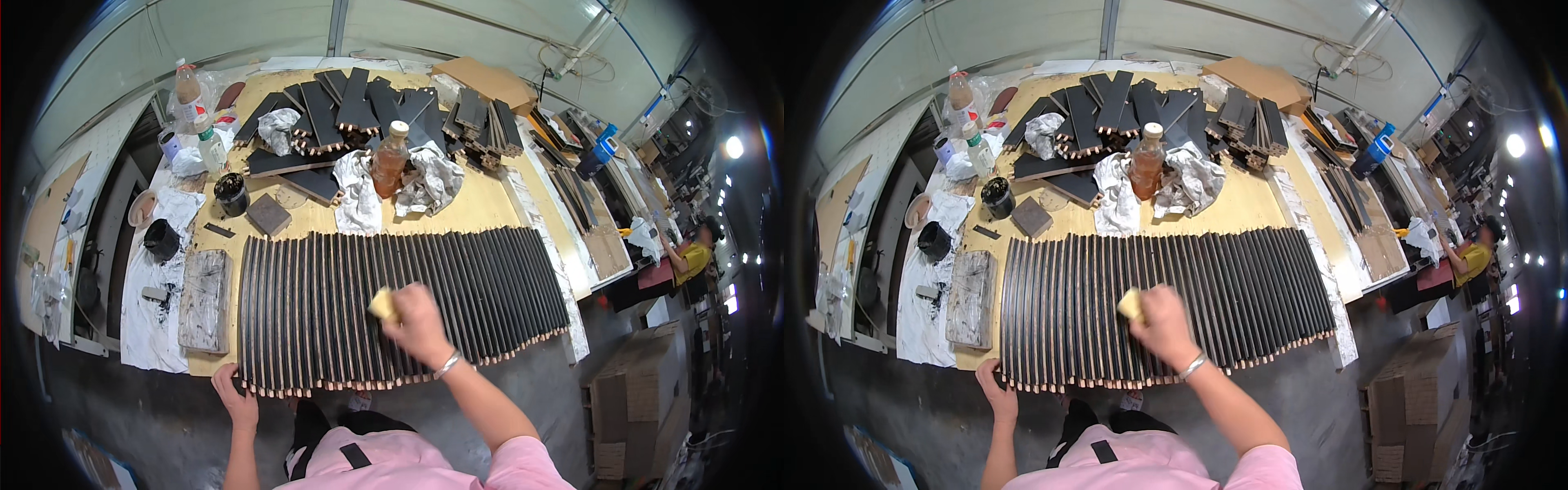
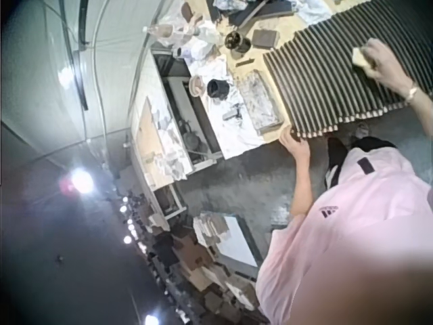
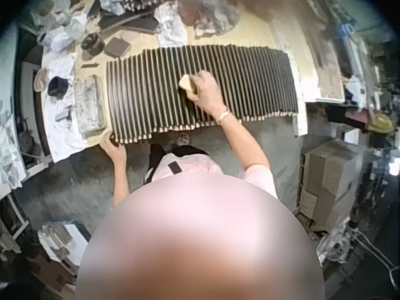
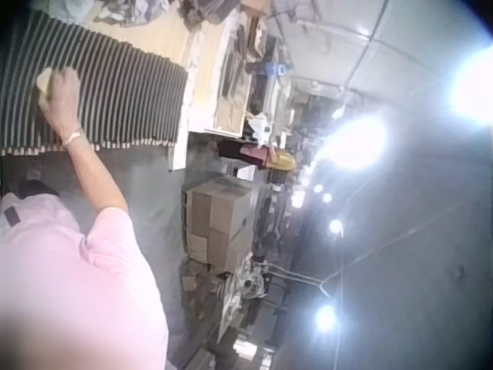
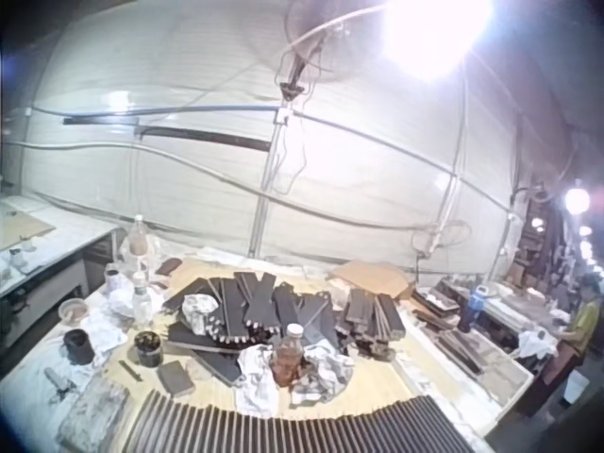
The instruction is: The person applies a liquid from a container to a small sponge and wipes a series of wooden slats arranged in a row, then uses a cloth to wipe them down.
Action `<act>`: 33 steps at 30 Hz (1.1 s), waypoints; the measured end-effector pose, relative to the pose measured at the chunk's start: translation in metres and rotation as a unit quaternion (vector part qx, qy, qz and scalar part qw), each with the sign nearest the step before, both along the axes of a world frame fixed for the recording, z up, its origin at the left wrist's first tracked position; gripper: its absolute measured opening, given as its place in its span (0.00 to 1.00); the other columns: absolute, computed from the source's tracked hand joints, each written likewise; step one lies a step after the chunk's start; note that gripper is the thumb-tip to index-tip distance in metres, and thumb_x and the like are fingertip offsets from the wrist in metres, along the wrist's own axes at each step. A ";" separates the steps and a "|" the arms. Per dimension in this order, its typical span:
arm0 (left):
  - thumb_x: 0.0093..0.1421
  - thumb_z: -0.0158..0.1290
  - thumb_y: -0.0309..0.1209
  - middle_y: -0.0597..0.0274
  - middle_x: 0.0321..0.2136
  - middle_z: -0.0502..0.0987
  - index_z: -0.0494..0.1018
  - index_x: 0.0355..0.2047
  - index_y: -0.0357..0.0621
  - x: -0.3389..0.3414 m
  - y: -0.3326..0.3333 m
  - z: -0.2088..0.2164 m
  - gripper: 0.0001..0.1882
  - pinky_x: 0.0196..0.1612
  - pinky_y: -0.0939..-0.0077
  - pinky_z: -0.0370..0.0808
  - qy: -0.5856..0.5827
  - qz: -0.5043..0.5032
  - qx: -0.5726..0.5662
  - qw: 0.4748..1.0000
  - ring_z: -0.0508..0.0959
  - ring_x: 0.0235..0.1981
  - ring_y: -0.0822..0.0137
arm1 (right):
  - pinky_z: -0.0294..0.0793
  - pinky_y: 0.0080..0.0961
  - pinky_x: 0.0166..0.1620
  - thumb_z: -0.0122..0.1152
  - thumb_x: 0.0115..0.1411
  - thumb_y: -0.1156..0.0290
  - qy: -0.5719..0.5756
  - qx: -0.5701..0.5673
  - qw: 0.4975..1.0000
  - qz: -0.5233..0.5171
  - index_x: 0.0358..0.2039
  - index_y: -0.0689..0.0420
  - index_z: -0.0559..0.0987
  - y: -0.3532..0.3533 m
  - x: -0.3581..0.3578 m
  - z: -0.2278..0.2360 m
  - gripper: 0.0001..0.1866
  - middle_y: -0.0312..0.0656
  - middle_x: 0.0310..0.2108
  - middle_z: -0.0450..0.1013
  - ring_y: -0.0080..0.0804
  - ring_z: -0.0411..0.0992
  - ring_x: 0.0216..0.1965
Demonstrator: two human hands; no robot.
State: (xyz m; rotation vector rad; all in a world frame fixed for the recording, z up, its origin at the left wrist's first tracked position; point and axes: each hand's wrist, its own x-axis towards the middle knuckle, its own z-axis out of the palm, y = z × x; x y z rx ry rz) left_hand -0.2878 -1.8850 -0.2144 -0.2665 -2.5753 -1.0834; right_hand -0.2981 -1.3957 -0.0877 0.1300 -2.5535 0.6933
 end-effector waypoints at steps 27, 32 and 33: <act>0.63 0.66 0.19 0.46 0.60 0.79 0.76 0.65 0.38 0.004 0.000 -0.002 0.29 0.71 0.49 0.74 0.028 -0.005 -0.024 0.999 0.76 0.64 0.40 | 0.82 0.51 0.57 0.82 0.53 0.75 -0.080 -0.010 0.989 0.121 0.51 0.59 0.83 -0.085 0.122 0.016 0.24 0.51 0.48 0.79 0.56 0.80 0.52; 0.59 0.65 0.14 0.44 0.62 0.79 0.76 0.67 0.38 0.009 -0.012 0.011 0.34 0.74 0.44 0.72 0.007 -0.033 -0.008 0.999 0.76 0.66 0.37 | 0.81 0.53 0.54 0.79 0.52 0.78 -0.057 0.011 0.991 -0.124 0.49 0.63 0.85 0.020 0.134 0.002 0.22 0.51 0.46 0.78 0.57 0.78 0.48; 0.60 0.64 0.13 0.43 0.64 0.79 0.76 0.70 0.38 0.008 -0.011 0.017 0.36 0.75 0.44 0.72 -0.009 -0.053 -0.012 0.998 0.76 0.68 0.36 | 0.82 0.51 0.54 0.79 0.52 0.78 -0.076 0.000 0.982 -0.175 0.49 0.63 0.85 0.042 0.140 0.000 0.22 0.51 0.47 0.79 0.57 0.79 0.48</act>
